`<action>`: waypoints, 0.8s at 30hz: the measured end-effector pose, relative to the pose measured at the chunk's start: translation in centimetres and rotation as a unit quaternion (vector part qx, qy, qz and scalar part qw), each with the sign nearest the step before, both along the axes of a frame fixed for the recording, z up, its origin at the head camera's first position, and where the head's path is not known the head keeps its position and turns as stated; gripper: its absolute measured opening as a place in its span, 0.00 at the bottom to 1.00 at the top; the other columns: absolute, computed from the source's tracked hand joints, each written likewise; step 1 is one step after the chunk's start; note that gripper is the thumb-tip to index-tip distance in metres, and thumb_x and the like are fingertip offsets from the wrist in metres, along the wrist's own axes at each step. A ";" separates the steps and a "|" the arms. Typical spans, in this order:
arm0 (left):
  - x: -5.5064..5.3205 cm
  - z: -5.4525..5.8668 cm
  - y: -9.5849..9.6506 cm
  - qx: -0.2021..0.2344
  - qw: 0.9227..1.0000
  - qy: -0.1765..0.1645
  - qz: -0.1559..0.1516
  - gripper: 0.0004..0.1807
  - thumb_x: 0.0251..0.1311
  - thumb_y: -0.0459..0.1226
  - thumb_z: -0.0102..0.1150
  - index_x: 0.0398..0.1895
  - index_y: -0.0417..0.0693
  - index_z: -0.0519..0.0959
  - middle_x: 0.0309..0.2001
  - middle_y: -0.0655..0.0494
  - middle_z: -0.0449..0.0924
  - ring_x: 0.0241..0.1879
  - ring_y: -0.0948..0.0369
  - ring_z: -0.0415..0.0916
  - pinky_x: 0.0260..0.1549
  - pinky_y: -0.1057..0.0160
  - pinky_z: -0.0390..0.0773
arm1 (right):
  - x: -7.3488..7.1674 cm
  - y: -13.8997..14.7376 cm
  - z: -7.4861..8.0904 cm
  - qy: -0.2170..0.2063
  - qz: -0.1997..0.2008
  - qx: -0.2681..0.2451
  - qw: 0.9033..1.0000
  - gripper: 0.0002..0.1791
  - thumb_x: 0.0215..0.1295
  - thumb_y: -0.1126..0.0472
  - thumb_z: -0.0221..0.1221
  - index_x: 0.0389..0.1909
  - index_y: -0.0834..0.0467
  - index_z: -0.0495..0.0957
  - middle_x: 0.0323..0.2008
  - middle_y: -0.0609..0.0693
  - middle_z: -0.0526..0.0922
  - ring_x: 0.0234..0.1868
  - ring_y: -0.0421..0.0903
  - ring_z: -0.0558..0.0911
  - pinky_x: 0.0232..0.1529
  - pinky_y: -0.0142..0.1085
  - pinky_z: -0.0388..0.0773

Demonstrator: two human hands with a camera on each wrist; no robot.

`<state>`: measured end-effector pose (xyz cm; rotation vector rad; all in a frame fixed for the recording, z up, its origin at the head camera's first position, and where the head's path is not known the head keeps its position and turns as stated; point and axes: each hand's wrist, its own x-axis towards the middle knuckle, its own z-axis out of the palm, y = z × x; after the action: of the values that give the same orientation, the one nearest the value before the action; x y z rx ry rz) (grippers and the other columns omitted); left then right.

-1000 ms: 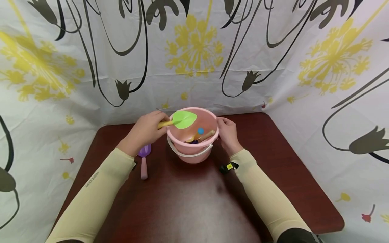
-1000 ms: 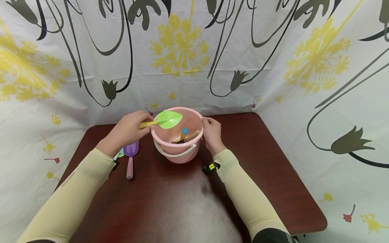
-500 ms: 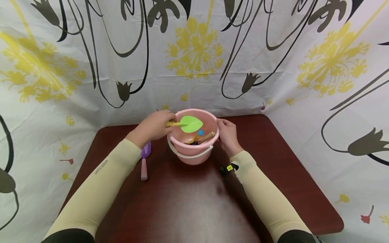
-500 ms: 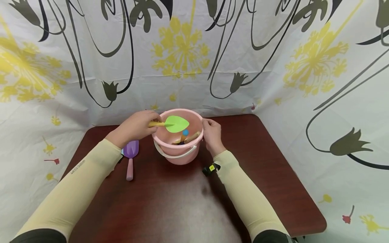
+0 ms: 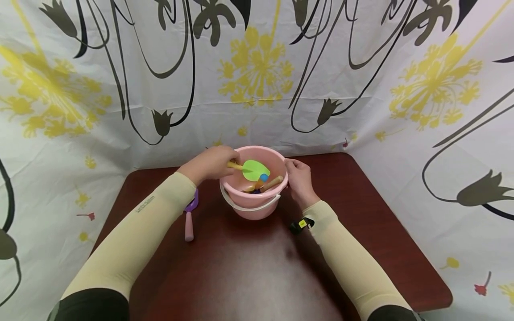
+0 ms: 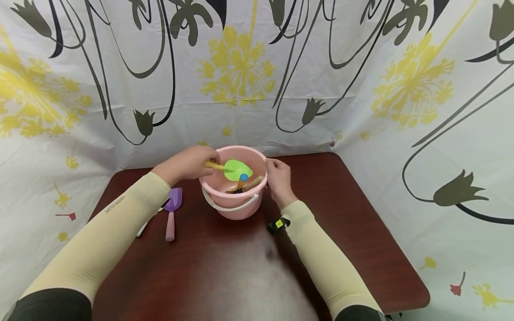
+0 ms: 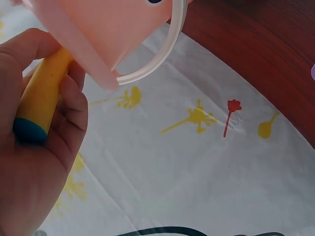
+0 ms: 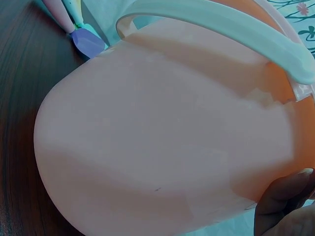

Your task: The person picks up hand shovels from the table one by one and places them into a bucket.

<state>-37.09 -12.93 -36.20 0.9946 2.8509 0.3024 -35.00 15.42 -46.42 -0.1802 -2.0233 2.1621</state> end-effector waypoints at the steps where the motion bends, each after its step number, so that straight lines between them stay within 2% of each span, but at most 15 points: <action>1: -0.2 0.0 0.2 -0.005 1.000 -0.002 -0.004 0.10 0.75 0.37 0.70 0.54 0.48 0.89 0.49 0.53 0.87 0.46 0.53 0.80 0.54 0.50 0.81 | 0.0 0.0 0.0 0.000 0.000 -0.001 1.000 0.16 0.82 0.56 0.59 0.55 0.63 0.88 0.31 0.54 0.84 0.15 0.39 0.75 0.19 0.34 0.75; 10: -1.3 0.3 1.8 -0.039 0.999 -0.014 -0.022 0.09 0.74 0.33 0.69 0.53 0.45 0.89 0.48 0.51 0.88 0.48 0.51 0.82 0.56 0.50 0.81 | 0.2 0.1 0.1 0.003 0.004 -0.002 1.000 0.17 0.83 0.55 0.59 0.55 0.63 0.88 0.32 0.56 0.83 0.16 0.39 0.76 0.18 0.33 0.75; 15: -1.9 -0.2 2.4 -0.049 0.998 -0.021 -0.018 0.09 0.74 0.33 0.69 0.53 0.45 0.89 0.49 0.51 0.88 0.48 0.52 0.82 0.57 0.51 0.81 | 0.0 0.1 0.0 -0.001 0.004 -0.002 1.000 0.17 0.83 0.54 0.59 0.55 0.63 0.88 0.35 0.59 0.84 0.17 0.40 0.79 0.19 0.32 0.76; 21: -2.7 -0.7 3.3 -0.076 0.997 -0.011 -0.013 0.07 0.74 0.36 0.70 0.51 0.48 0.88 0.46 0.53 0.87 0.47 0.53 0.82 0.55 0.52 0.80 | 0.0 0.1 0.1 -0.010 0.001 -0.005 1.000 0.16 0.83 0.56 0.59 0.57 0.62 0.88 0.43 0.63 0.87 0.19 0.40 0.81 0.19 0.30 0.75; 24: -3.0 -0.8 3.8 -0.088 0.996 -0.013 -0.012 0.06 0.74 0.38 0.71 0.50 0.49 0.88 0.45 0.54 0.87 0.47 0.53 0.81 0.55 0.52 0.80 | 0.0 0.2 0.0 -0.011 0.001 -0.006 1.000 0.17 0.82 0.56 0.59 0.57 0.62 0.88 0.40 0.62 0.87 0.18 0.40 0.81 0.19 0.31 0.75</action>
<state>-40.05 -9.16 -37.01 0.9822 2.7820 0.0599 -34.97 15.59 -46.37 -0.2044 -2.0225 2.1827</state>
